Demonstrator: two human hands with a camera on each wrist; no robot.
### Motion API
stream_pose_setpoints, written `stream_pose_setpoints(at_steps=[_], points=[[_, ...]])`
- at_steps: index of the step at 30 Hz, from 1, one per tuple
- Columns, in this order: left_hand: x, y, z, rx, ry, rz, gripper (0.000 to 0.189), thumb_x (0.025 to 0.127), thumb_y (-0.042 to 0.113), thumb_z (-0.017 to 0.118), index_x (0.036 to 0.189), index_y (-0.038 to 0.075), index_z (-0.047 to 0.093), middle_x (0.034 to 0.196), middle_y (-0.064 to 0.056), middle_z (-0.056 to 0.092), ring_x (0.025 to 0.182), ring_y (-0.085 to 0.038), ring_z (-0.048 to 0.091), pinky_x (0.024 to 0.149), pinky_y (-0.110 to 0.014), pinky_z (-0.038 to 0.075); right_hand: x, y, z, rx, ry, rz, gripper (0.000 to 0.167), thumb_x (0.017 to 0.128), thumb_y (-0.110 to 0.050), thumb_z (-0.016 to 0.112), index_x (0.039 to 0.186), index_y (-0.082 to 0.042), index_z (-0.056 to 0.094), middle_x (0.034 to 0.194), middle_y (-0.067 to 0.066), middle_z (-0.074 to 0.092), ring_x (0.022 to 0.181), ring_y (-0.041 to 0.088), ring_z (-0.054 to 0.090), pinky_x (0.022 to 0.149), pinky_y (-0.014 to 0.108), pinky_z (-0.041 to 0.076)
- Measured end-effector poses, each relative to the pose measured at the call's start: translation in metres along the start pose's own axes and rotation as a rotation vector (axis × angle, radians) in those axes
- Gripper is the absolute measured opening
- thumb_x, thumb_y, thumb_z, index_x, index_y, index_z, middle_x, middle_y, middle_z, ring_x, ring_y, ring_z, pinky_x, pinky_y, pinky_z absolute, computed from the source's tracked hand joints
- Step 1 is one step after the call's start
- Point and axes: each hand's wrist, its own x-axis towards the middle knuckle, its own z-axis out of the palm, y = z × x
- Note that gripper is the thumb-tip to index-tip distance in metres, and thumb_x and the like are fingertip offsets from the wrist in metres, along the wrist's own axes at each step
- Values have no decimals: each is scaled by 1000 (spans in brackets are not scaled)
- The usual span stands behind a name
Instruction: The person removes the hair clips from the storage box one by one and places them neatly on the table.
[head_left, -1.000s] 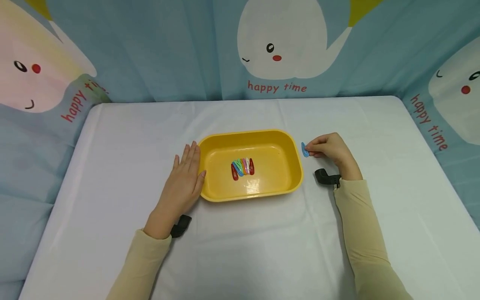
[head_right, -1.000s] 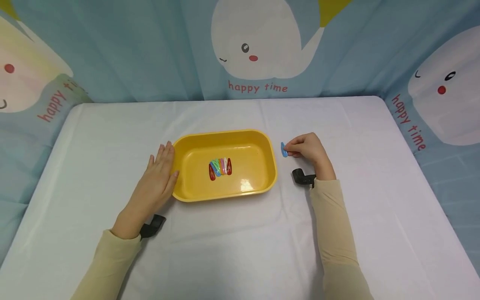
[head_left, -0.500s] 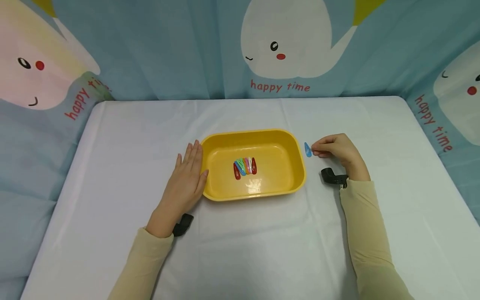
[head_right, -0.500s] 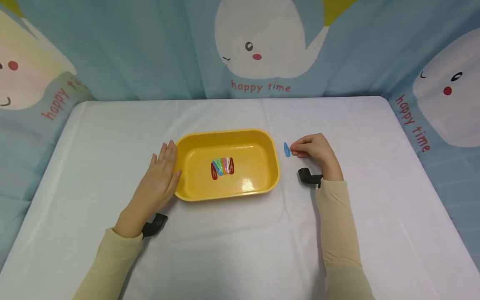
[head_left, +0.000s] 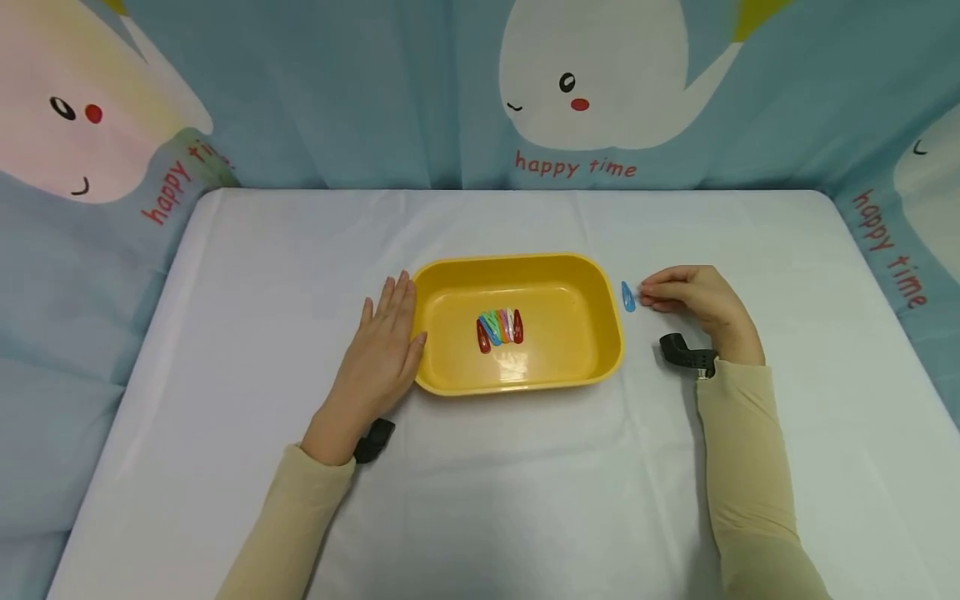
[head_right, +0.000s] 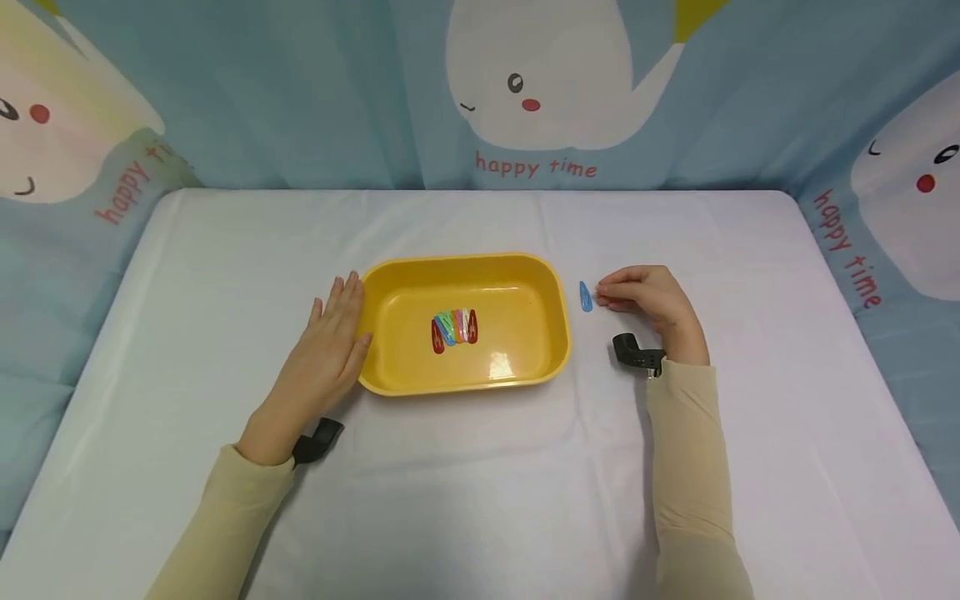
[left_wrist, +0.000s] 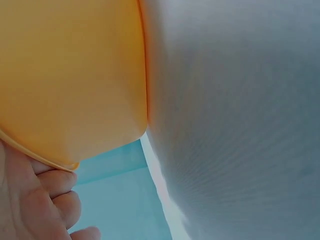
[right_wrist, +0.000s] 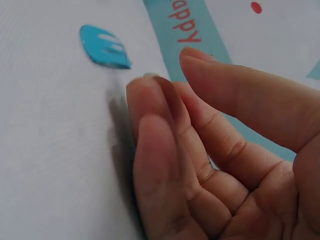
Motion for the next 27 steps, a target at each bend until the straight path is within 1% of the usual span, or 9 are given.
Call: stream_pose_setpoints(at_steps=[5,9,13,21,27], points=[[1,1,0,27,8,-7,60,101,25,36,148,-4,14,156,-16,9,143,-27,3,112,-52,4,-4,-4,-1,-16,11,-19,4,85,-6,69,85,-6,73,78,-1,71,72,13,68,67,23,54],[1,2,0,25,2,-13,60,100,25,36,148,-5,15,156,-16,10,143,-28,4,112,-52,4,-6,-8,0,-17,9,-25,5,85,-6,69,85,-7,73,78,-1,71,73,13,68,67,22,54],[0,2,0,22,-2,-17,60,101,25,36,148,-5,14,156,-16,10,143,-28,4,112,-52,5,-8,-12,2,-27,14,-49,5,85,-6,69,84,-8,74,78,-2,70,73,12,68,67,22,54],[0,3,0,10,-8,-20,61,100,25,37,148,-6,15,155,-17,11,143,-29,5,112,-53,6,-18,-23,9,-42,10,-115,6,86,-6,68,89,-3,72,80,-2,71,75,12,69,70,24,54],[-1,2,0,11,-7,-15,60,101,24,37,148,-6,15,156,-17,11,143,-29,5,112,-52,6,-27,-35,16,-56,-15,-193,14,86,-6,67,95,5,69,82,0,71,76,14,69,71,24,54]])
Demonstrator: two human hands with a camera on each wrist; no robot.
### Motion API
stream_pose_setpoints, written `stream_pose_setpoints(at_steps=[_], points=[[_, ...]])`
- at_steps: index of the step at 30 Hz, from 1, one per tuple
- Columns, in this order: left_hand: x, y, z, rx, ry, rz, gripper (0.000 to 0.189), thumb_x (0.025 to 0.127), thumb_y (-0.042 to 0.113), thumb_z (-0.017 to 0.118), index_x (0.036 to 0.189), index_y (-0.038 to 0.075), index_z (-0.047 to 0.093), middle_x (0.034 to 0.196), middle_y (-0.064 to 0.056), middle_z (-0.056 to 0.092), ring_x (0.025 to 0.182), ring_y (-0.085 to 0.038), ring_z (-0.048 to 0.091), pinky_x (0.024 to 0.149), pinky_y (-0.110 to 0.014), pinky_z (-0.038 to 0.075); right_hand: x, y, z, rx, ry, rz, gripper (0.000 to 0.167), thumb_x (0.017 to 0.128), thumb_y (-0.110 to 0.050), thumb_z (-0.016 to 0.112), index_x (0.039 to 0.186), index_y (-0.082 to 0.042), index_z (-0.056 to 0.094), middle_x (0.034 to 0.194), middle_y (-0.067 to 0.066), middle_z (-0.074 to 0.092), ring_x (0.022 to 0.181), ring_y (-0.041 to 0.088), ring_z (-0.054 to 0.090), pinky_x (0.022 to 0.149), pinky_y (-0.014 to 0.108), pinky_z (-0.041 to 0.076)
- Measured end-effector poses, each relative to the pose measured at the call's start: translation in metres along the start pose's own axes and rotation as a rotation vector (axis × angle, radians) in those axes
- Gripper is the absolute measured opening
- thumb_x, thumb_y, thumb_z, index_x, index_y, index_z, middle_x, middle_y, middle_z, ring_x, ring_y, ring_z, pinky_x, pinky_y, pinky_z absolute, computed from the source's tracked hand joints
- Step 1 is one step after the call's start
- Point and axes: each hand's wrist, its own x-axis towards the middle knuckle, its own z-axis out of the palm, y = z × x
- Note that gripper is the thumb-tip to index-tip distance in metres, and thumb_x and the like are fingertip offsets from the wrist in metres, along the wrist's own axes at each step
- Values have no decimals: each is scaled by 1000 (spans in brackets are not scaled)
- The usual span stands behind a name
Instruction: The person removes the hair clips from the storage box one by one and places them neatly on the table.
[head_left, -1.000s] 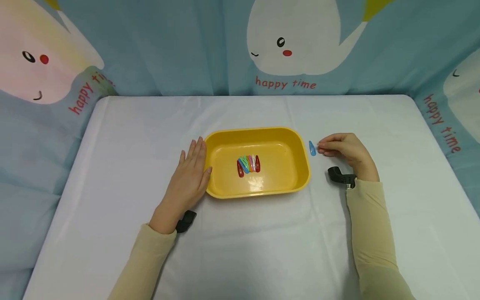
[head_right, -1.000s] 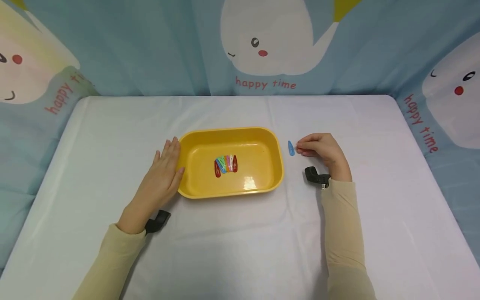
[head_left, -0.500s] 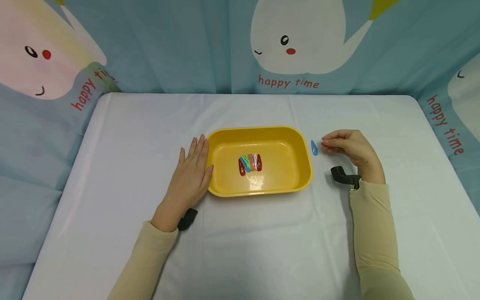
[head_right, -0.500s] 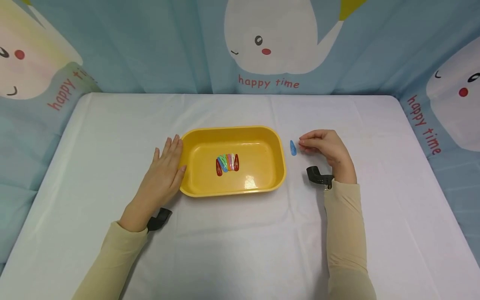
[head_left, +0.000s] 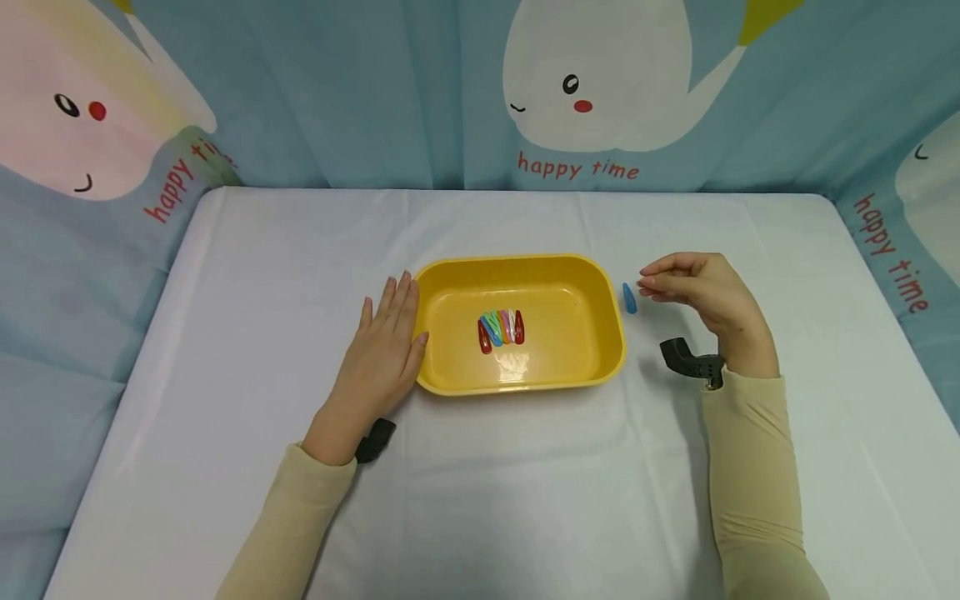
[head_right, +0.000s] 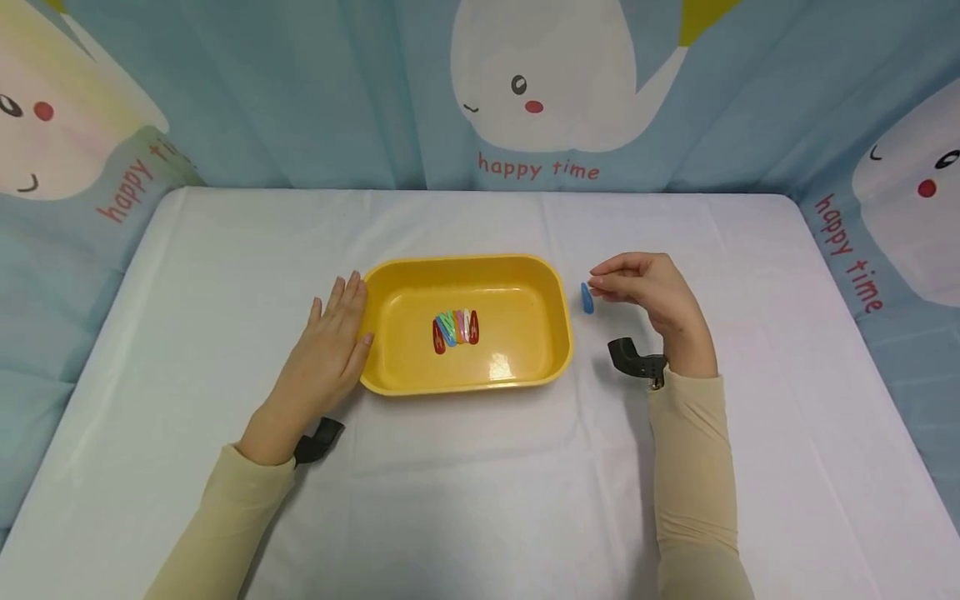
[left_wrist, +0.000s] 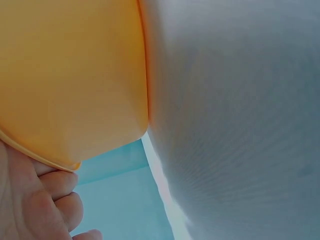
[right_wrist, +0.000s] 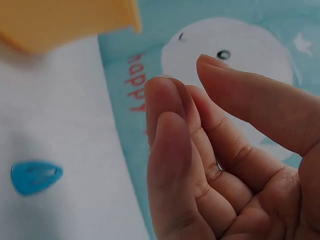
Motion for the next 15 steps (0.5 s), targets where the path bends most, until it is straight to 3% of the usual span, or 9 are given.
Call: stream_pose_setpoints(at_steps=[9,15], points=[[0,-1,-2,-7,-16,-18,61,101,25,36,149,-5,12,156,-16,8,143,-30,3,112,-51,6,-11,-23,13,-28,-81,-84,11,87,-5,66,95,2,70,82,2,72,77,16,68,70,26,54],[1,0,-2,-7,-26,-20,61,101,25,36,148,-5,14,156,-17,9,143,-29,5,113,-50,7,-17,-31,22,-57,-125,-93,14,87,-4,65,97,5,69,83,3,71,77,19,68,71,28,54]])
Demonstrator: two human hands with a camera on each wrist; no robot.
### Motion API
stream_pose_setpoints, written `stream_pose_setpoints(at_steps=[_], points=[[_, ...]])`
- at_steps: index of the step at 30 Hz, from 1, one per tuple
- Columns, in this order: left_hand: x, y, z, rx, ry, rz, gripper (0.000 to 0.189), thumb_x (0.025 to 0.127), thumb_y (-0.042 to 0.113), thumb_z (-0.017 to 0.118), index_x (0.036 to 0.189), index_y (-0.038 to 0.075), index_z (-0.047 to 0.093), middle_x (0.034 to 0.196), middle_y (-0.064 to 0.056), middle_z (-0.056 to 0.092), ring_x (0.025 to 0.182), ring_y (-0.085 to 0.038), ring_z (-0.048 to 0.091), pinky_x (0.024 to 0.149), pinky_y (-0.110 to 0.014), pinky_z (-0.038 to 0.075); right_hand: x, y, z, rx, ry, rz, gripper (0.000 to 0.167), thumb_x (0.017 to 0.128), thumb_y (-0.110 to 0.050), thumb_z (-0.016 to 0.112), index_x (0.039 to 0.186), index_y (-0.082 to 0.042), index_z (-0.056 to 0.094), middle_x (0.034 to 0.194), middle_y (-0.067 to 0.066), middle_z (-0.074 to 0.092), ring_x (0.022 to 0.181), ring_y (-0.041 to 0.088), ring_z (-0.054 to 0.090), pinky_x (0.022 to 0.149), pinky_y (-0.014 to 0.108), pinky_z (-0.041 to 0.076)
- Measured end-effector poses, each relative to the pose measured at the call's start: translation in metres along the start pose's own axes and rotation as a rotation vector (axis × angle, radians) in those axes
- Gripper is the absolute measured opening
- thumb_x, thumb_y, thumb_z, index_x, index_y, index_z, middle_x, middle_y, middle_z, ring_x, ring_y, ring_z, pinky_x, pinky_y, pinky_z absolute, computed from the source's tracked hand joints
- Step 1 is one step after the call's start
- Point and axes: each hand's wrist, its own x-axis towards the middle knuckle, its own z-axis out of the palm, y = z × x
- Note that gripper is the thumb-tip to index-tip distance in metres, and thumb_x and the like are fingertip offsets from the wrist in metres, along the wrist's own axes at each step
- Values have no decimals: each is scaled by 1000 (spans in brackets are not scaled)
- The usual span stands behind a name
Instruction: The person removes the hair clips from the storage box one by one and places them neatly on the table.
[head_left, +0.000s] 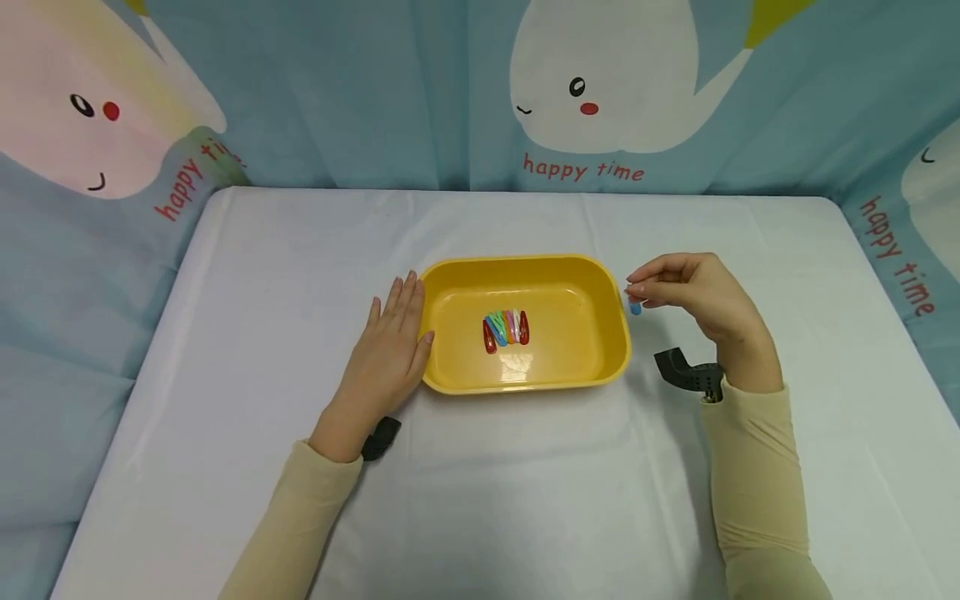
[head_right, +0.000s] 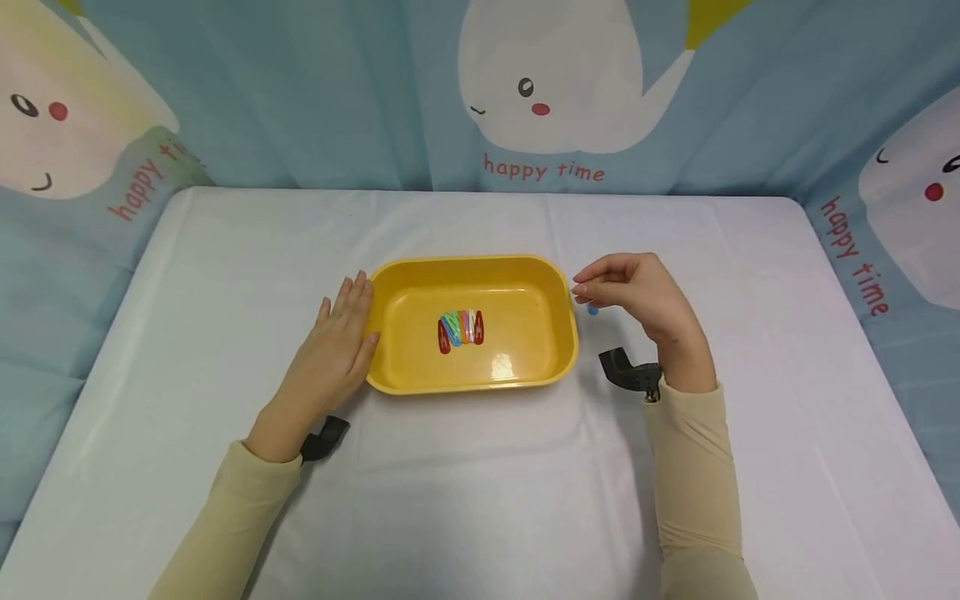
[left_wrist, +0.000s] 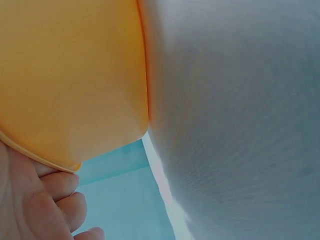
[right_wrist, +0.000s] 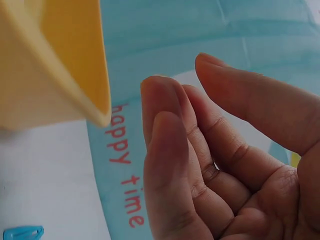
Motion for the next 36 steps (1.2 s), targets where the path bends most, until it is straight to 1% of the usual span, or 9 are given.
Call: stream_pose_setpoints(at_steps=[5,10,13,16,21,24,29,32,36], points=[[1,0,1,14,1,3,61,100,25,37,148,-6,14,156,-17,9,143,-28,5,113,-49,7,2,-8,8,-44,-26,-5,18,87,-6,66,98,8,66,84,4,71,75,20,67,70,30,54],[1,1,1,21,-9,0,62,101,26,36,148,-5,13,156,-16,8,143,-27,4,113,-48,6,7,-15,18,-83,-44,-4,17,86,-6,67,96,7,66,82,4,71,72,22,65,66,28,53],[1,1,1,23,-15,-2,62,101,27,36,149,-5,12,156,-16,8,144,-26,3,113,-49,5,10,-19,24,-99,-68,-11,15,86,-6,67,95,7,66,81,4,70,73,25,65,63,27,51],[1,1,1,26,-13,0,62,101,27,36,149,-5,12,156,-15,8,144,-27,4,113,-49,5,14,-22,30,-98,-101,-19,16,86,-6,67,95,8,66,81,4,70,75,25,66,65,27,52],[0,1,0,28,-8,2,62,101,26,36,149,-5,12,156,-16,8,143,-27,4,113,-50,6,22,-28,41,-101,-156,-20,22,87,-7,66,97,12,64,82,5,70,78,20,67,73,27,54],[0,1,-1,30,-6,2,62,101,26,36,148,-5,12,156,-16,8,143,-27,4,113,-50,6,28,-29,48,-118,-173,-11,22,87,-9,67,96,11,65,83,6,70,78,20,67,73,28,54],[0,1,-1,32,0,4,62,100,26,37,148,-6,14,156,-16,9,143,-27,5,113,-50,7,38,-28,58,-113,-206,-14,18,86,-6,66,94,9,66,83,8,70,80,26,68,72,31,54],[0,1,-1,33,6,7,62,100,26,37,148,-6,15,156,-16,10,143,-27,6,113,-50,7,43,-26,64,-114,-226,-10,17,86,-5,66,93,10,66,82,9,70,79,26,67,72,33,54],[0,1,-1,30,8,11,61,100,26,37,148,-6,15,156,-17,10,143,-28,7,112,-51,8,48,-24,71,-118,-253,24,18,85,-3,66,95,12,66,82,9,70,78,23,68,75,36,54]])
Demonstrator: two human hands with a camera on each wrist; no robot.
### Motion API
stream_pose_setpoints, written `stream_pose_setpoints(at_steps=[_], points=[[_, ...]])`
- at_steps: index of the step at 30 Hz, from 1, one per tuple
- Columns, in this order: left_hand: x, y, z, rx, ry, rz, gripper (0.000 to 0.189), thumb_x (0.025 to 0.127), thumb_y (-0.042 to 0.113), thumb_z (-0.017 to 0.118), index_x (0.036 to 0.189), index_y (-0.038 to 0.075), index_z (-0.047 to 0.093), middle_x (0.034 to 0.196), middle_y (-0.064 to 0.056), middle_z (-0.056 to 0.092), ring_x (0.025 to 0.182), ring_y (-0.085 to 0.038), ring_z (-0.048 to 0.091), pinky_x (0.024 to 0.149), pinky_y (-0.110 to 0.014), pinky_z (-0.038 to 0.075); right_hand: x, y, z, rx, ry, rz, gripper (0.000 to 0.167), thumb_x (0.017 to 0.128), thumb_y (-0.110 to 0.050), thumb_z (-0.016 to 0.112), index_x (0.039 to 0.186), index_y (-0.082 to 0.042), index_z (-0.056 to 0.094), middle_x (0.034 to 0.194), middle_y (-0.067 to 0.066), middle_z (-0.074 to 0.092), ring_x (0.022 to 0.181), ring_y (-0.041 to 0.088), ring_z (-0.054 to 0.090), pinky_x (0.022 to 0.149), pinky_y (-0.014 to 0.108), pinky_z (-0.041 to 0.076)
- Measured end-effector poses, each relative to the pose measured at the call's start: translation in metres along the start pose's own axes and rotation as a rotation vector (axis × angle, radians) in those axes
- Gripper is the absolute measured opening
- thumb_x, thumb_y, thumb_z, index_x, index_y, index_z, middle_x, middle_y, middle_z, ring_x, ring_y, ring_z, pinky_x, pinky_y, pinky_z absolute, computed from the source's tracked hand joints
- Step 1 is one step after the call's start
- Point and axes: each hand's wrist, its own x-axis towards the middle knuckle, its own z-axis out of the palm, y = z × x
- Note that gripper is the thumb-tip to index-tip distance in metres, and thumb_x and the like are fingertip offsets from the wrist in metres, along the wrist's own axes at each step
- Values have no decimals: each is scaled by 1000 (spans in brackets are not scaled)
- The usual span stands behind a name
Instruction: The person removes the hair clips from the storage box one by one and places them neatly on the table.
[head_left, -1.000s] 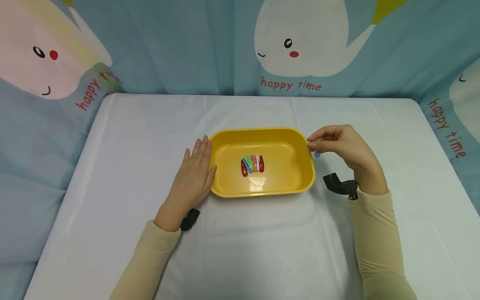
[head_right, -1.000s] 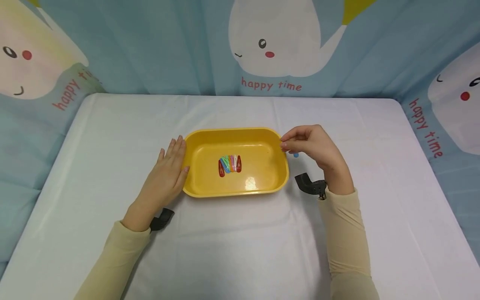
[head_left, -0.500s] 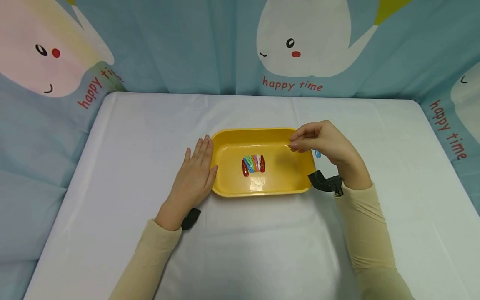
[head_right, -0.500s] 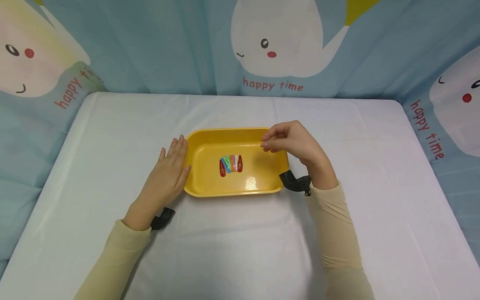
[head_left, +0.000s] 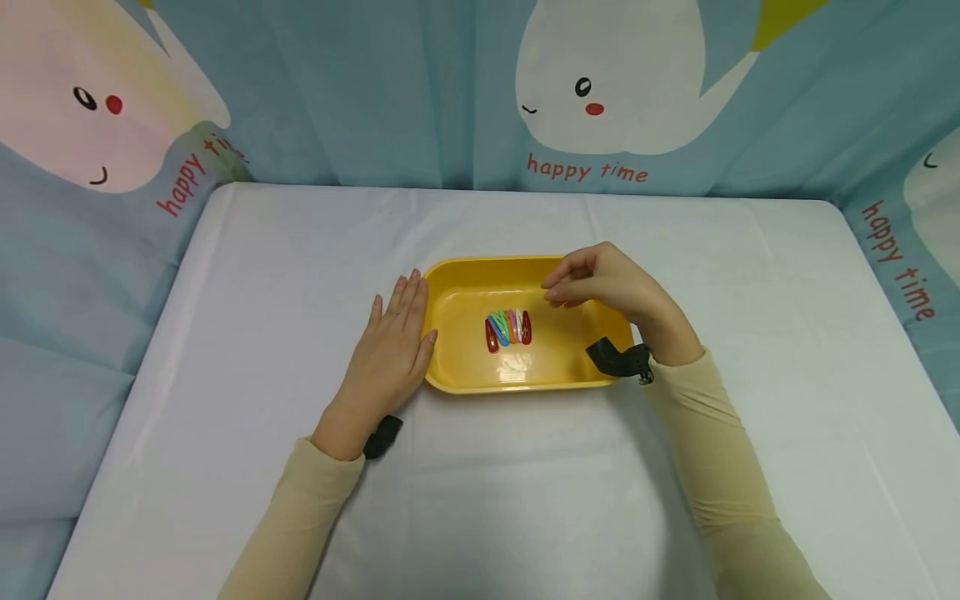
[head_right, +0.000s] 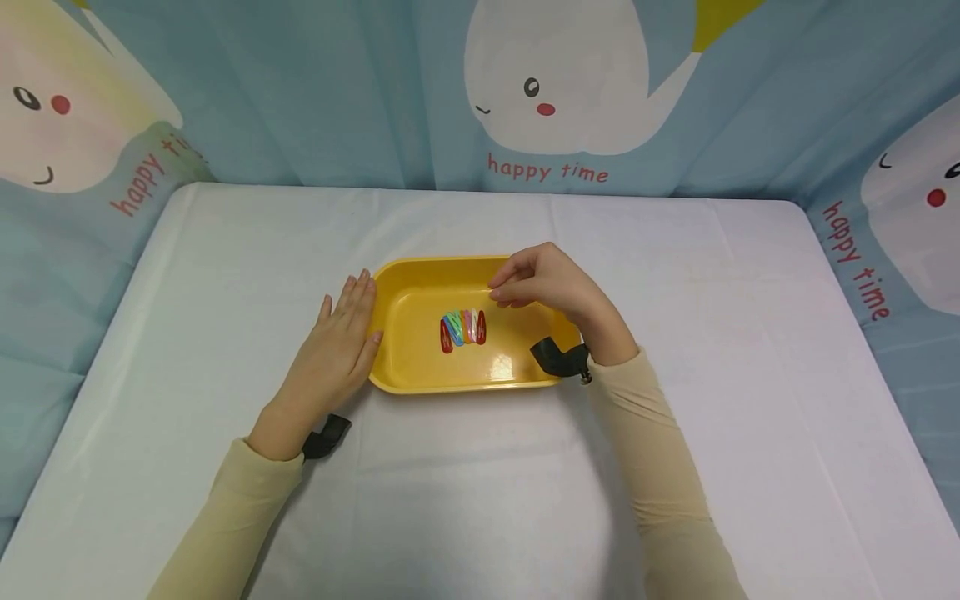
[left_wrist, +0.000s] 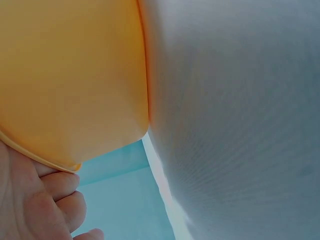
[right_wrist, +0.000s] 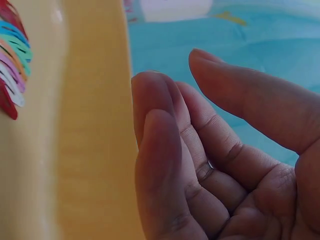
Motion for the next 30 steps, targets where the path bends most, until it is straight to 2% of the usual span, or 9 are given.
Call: stream_pose_setpoints(at_steps=[6,11,15,19,26,30], points=[[-1,0,0,1,1,0,62,100,26,37,148,-6,15,156,-17,11,143,-28,7,112,-51,8,10,4,5,1,-42,49,18,86,-2,64,96,13,65,83,10,70,80,26,68,77,42,54],[-1,0,1,6,-3,-1,62,100,27,36,148,-6,14,156,-16,10,143,-27,6,113,-50,7,19,9,8,-42,-59,81,18,86,-6,66,94,11,66,82,8,70,78,26,67,75,35,54],[0,0,1,4,-1,3,62,101,26,36,148,-6,14,156,-16,10,143,-27,6,113,-50,7,23,14,12,-67,-80,117,17,86,-7,67,92,9,67,80,6,69,74,19,64,71,30,54],[0,0,1,4,-1,1,62,100,27,36,148,-5,14,156,-16,9,143,-27,6,113,-50,7,24,17,14,-78,-99,141,15,85,-6,67,91,8,68,77,5,68,70,15,62,67,29,53],[0,0,1,6,-6,-3,62,100,27,37,148,-5,13,156,-15,9,144,-26,5,113,-49,6,28,25,12,-52,-137,159,16,87,-2,63,92,13,66,80,12,69,67,16,65,66,28,54],[0,0,0,5,-4,-5,62,100,27,37,148,-5,14,156,-15,9,144,-26,5,113,-49,6,33,28,13,-64,-152,181,17,88,-3,64,93,13,66,77,11,69,65,14,64,64,26,54]])
